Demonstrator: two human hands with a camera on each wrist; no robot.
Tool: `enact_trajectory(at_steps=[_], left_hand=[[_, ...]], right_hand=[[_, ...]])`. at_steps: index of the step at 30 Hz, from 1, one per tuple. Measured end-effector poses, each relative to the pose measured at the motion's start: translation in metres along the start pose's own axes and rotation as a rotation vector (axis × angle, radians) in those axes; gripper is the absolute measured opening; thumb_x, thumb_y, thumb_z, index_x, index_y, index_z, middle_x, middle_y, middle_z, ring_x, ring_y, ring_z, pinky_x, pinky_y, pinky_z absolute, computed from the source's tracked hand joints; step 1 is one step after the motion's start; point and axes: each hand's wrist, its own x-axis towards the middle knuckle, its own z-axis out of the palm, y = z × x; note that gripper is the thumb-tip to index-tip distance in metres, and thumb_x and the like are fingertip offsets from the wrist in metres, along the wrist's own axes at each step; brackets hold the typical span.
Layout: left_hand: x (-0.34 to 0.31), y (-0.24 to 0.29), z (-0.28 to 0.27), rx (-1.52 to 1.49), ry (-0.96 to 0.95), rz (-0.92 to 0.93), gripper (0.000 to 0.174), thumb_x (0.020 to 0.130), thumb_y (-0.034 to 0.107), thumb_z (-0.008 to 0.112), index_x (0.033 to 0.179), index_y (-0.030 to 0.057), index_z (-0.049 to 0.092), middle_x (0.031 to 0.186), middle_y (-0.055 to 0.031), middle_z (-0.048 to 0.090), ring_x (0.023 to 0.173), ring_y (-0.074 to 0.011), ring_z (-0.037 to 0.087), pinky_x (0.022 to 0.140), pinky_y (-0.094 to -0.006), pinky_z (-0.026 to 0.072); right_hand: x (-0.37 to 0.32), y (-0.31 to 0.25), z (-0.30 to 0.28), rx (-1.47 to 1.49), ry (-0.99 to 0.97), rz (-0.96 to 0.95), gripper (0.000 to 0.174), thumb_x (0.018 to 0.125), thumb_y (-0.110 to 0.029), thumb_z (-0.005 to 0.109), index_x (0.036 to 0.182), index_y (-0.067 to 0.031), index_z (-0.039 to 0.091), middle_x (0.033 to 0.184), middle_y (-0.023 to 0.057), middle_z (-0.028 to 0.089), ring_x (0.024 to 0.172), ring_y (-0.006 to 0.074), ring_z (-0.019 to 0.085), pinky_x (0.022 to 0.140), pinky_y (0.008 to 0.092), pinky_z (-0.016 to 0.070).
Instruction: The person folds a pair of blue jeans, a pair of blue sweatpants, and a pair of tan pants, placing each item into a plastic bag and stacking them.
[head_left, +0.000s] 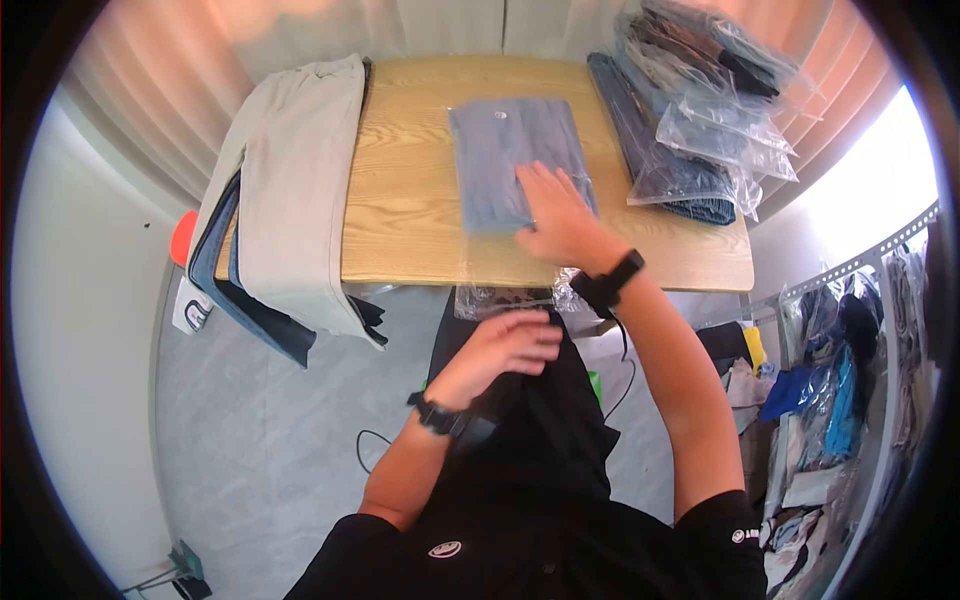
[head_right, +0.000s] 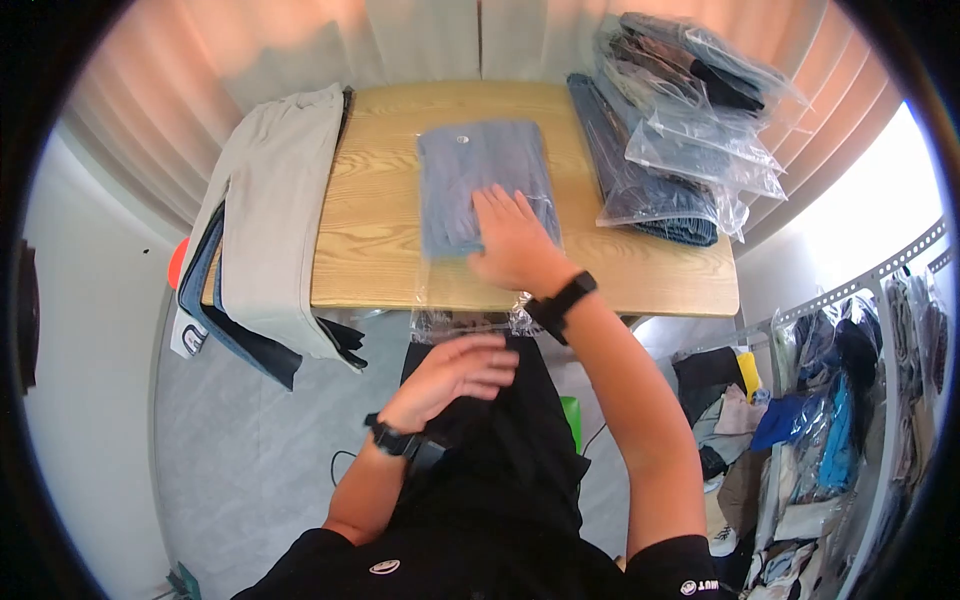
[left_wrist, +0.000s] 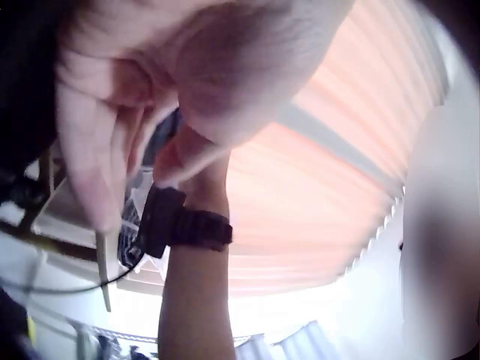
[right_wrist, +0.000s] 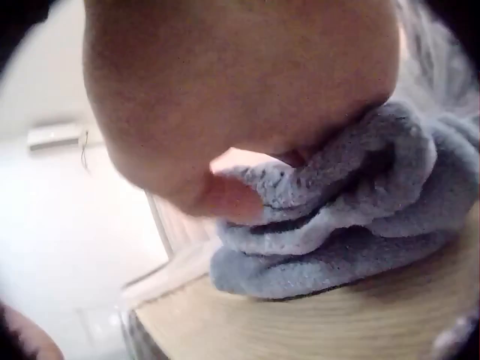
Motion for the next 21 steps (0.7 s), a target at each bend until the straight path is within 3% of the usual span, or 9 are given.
enact_trajectory(at_steps=[1, 4, 5, 8, 11, 14, 18, 21], left_hand=[[-0.011, 0.011, 0.002, 0.175, -0.082, -0.073, 0.034, 0.099, 0.015, 0.052, 0.129, -0.0015, 0.052, 0.122, -0.0139, 0.064, 0.105, -0.0196, 0.065, 0.086, -0.0325, 0.0536], [-0.013, 0.017, 0.009, 0.681, 0.024, 0.365, 0.030, 0.096, 0.009, 0.054, 0.124, -0.0035, 0.055, 0.114, -0.0148, 0.067, 0.097, -0.0184, 0.068, 0.078, -0.0299, 0.0552], [-0.014, 0.038, 0.027, 0.863, 0.174, 0.398, 0.029, 0.090, -0.001, 0.056, 0.118, -0.0042, 0.057, 0.118, -0.0203, 0.063, 0.106, -0.0247, 0.065, 0.087, -0.0343, 0.0526], [0.028, 0.044, 0.023, 1.478, 0.512, 1.045, 0.043, 0.082, -0.006, 0.056, 0.124, -0.0069, 0.053, 0.130, -0.0275, 0.053, 0.122, -0.0342, 0.055, 0.100, -0.0396, 0.0457], [0.048, 0.051, 0.025, 1.477, 0.536, 0.991, 0.057, 0.077, -0.006, 0.057, 0.132, -0.0121, 0.043, 0.142, -0.0313, 0.039, 0.136, -0.0419, 0.037, 0.110, -0.0461, 0.0336], [0.057, 0.053, 0.033, 1.561, 0.706, 0.911, 0.068, 0.077, -0.003, 0.059, 0.138, -0.0165, 0.031, 0.145, -0.0332, 0.033, 0.140, -0.0448, 0.029, 0.113, -0.0494, 0.0287], [0.070, 0.059, 0.022, 1.571, 0.716, 0.854, 0.076, 0.076, 0.002, 0.063, 0.140, -0.0161, 0.027, 0.145, -0.0331, 0.033, 0.140, -0.0461, 0.027, 0.114, -0.0532, 0.0248], [0.082, 0.051, 0.005, 1.537, 0.807, 0.769, 0.079, 0.075, 0.005, 0.065, 0.140, -0.0158, 0.026, 0.144, -0.0324, 0.034, 0.139, -0.0455, 0.029, 0.113, -0.0536, 0.0250]], right_hand=[[0.001, 0.006, -0.007, 0.090, -0.013, 0.003, 0.047, 0.084, -0.005, 0.052, 0.131, -0.0033, 0.051, 0.132, 0.0165, 0.054, 0.128, 0.0346, 0.047, 0.108, 0.0485, 0.0370], [0.002, 0.015, -0.014, 0.238, -0.074, 0.105, 0.044, 0.084, -0.006, 0.050, 0.128, -0.0021, 0.054, 0.127, 0.0207, 0.058, 0.120, 0.0367, 0.053, 0.102, 0.0487, 0.0410], [0.008, 0.014, -0.011, 0.200, -0.096, 0.192, 0.043, 0.084, -0.007, 0.051, 0.127, -0.0023, 0.055, 0.126, 0.0214, 0.058, 0.117, 0.0370, 0.055, 0.100, 0.0494, 0.0420], [0.025, 0.017, 0.001, 0.127, -0.173, 0.285, 0.046, 0.085, -0.012, 0.055, 0.131, -0.0040, 0.053, 0.124, 0.0237, 0.058, 0.110, 0.0397, 0.057, 0.096, 0.0507, 0.0434], [0.034, 0.015, -0.003, 0.097, -0.248, 0.292, 0.050, 0.088, -0.021, 0.056, 0.136, -0.0073, 0.050, 0.123, 0.0227, 0.057, 0.112, 0.0425, 0.055, 0.095, 0.0509, 0.0446], [0.040, -0.001, -0.009, 0.102, -0.338, 0.336, 0.054, 0.090, -0.028, 0.056, 0.140, -0.0110, 0.046, 0.127, 0.0217, 0.054, 0.117, 0.0438, 0.053, 0.098, 0.0502, 0.0440], [0.040, -0.015, -0.001, -0.072, -0.351, 0.251, 0.052, 0.091, -0.028, 0.055, 0.139, -0.0122, 0.047, 0.134, 0.0190, 0.051, 0.123, 0.0418, 0.049, 0.103, 0.0479, 0.0404], [0.035, 0.000, 0.029, -0.248, 0.113, -0.192, 0.048, 0.090, -0.026, 0.054, 0.136, -0.0128, 0.050, 0.141, 0.0164, 0.047, 0.128, 0.0392, 0.045, 0.106, 0.0484, 0.0371]])
